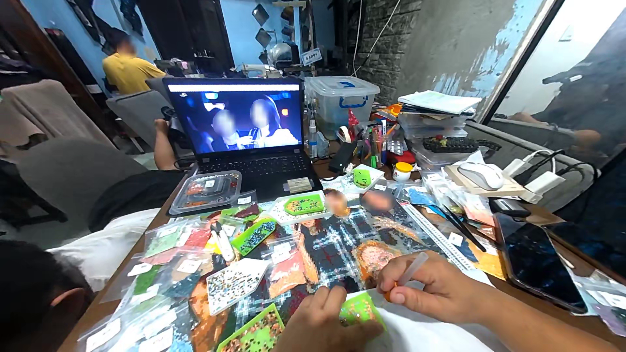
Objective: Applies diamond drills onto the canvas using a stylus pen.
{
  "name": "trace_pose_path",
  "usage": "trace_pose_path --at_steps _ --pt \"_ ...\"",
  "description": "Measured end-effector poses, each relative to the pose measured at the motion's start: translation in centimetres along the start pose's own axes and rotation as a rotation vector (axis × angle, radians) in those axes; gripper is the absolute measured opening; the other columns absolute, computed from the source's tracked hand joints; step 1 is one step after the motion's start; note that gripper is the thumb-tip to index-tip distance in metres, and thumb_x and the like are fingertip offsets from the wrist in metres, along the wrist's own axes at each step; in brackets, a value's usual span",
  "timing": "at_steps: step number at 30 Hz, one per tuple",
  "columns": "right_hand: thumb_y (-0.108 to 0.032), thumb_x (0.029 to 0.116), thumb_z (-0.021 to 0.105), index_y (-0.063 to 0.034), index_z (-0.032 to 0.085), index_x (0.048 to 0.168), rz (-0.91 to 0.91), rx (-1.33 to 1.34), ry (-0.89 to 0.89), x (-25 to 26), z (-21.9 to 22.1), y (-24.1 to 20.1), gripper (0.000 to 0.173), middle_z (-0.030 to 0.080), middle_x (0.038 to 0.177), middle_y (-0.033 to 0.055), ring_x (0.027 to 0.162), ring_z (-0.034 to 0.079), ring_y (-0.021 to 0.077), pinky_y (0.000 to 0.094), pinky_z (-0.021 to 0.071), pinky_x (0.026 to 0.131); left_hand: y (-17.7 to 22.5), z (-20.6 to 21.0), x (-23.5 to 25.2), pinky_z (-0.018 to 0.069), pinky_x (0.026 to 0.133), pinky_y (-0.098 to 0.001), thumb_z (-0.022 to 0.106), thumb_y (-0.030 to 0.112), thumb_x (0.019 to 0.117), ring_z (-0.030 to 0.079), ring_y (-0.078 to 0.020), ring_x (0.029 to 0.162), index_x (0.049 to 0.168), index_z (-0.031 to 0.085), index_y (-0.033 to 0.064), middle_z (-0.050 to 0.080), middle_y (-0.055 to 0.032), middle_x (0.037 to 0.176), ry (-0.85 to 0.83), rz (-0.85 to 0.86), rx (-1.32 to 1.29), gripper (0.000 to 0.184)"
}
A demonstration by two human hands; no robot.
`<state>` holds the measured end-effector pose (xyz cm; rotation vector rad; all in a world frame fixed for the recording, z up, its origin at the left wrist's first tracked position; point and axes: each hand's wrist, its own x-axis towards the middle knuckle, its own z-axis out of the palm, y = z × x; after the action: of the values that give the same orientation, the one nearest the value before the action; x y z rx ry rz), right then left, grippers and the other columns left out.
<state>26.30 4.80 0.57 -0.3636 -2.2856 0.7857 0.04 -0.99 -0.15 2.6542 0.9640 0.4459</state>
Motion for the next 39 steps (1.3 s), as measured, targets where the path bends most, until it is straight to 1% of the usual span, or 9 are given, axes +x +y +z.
trace_pose_path --at_steps 4,7,9,15,24,32,36,39 --pt "-0.027 0.1088 0.051 0.0004 0.063 0.103 0.005 0.005 -0.004 0.03 -0.04 -0.06 0.03 0.068 0.091 0.0097 0.087 0.065 0.0034 0.0155 0.0526 0.079 0.04 0.05 -0.02 0.0532 0.073 -0.0522 0.052 0.026 0.1043 0.064 -0.0427 0.096 0.129 0.073 0.0312 0.063 -0.0271 0.113 -0.001 0.007 0.01 0.033" --pt "-0.026 0.1089 0.051 0.0008 0.063 0.103 0.007 0.005 -0.007 -0.01 -0.09 -0.08 0.03 0.068 0.092 0.0102 0.088 0.066 0.0039 0.0159 0.0528 0.08 0.17 0.08 -0.04 0.0537 0.075 -0.0537 0.053 0.025 0.1039 0.065 -0.0437 0.1 0.13 0.073 0.0304 0.063 -0.0276 0.123 0.0 0.011 0.007 0.033" --pt "-0.026 0.1088 0.051 0.0008 0.063 0.103 0.007 0.002 -0.009 0.02 -0.09 -0.08 0.03 0.068 0.092 0.0103 0.088 0.065 0.0037 0.0156 0.0525 0.08 0.17 0.08 -0.06 0.0534 0.075 -0.0533 0.053 0.025 0.1038 0.065 -0.0432 0.099 0.131 0.072 0.0307 0.063 -0.0272 0.125 0.001 0.015 0.012 0.034" --pt "-0.026 0.1087 0.051 0.0007 0.063 0.103 0.015 -0.001 -0.013 0.0 -0.07 -0.1 0.03 0.068 0.092 0.0101 0.088 0.065 0.0033 0.0152 0.0523 0.08 0.19 0.03 -0.15 0.0531 0.073 -0.0527 0.051 0.028 0.1046 0.065 -0.0426 0.096 0.131 0.072 0.0301 0.064 -0.0266 0.12 -0.006 0.009 0.028 0.033" --pt "-0.026 0.1088 0.051 0.0006 0.063 0.103 0.015 -0.002 -0.012 0.0 -0.1 -0.12 0.03 0.068 0.092 0.0101 0.087 0.065 0.0034 0.0151 0.0521 0.079 0.09 0.01 -0.13 0.0528 0.073 -0.0517 0.051 0.029 0.1046 0.065 -0.0414 0.096 0.13 0.072 0.0288 0.064 -0.0249 0.12 -0.018 0.001 0.036 0.033" --pt "-0.027 0.1086 0.052 0.0006 0.063 0.103 0.017 -0.009 -0.008 -0.03 -0.1 -0.15 0.03 0.068 0.092 0.0103 0.087 0.065 0.0036 0.0152 0.0524 0.08 -0.03 0.04 -0.13 0.0533 0.07 -0.0518 0.052 0.028 0.1043 0.065 -0.0413 0.093 0.132 0.072 0.0243 0.065 -0.0249 0.117 -0.002 0.003 0.024 0.034" --pt "-0.026 0.1086 0.052 0.0008 0.063 0.104 0.015 0.004 -0.01 -0.04 -0.07 -0.13 0.03 0.068 0.093 0.0101 0.087 0.065 0.0031 0.015 0.0525 0.079 -0.05 0.11 -0.13 0.0534 0.069 -0.0509 0.053 0.027 0.1035 0.065 -0.0405 0.091 0.132 0.071 0.0217 0.065 -0.0233 0.114 0.018 -0.001 0.034 0.035" --pt "-0.026 0.1087 0.051 0.0007 0.063 0.104 0.015 0.002 -0.012 -0.08 -0.07 -0.14 0.03 0.068 0.093 0.01 0.088 0.065 0.0029 0.0147 0.0521 0.079 -0.1 0.05 -0.1 0.0542 0.07 -0.0515 0.057 0.027 0.1013 0.066 -0.0409 0.091 0.134 0.07 0.0189 0.065 -0.023 0.113 0.014 -0.012 0.028 0.036"
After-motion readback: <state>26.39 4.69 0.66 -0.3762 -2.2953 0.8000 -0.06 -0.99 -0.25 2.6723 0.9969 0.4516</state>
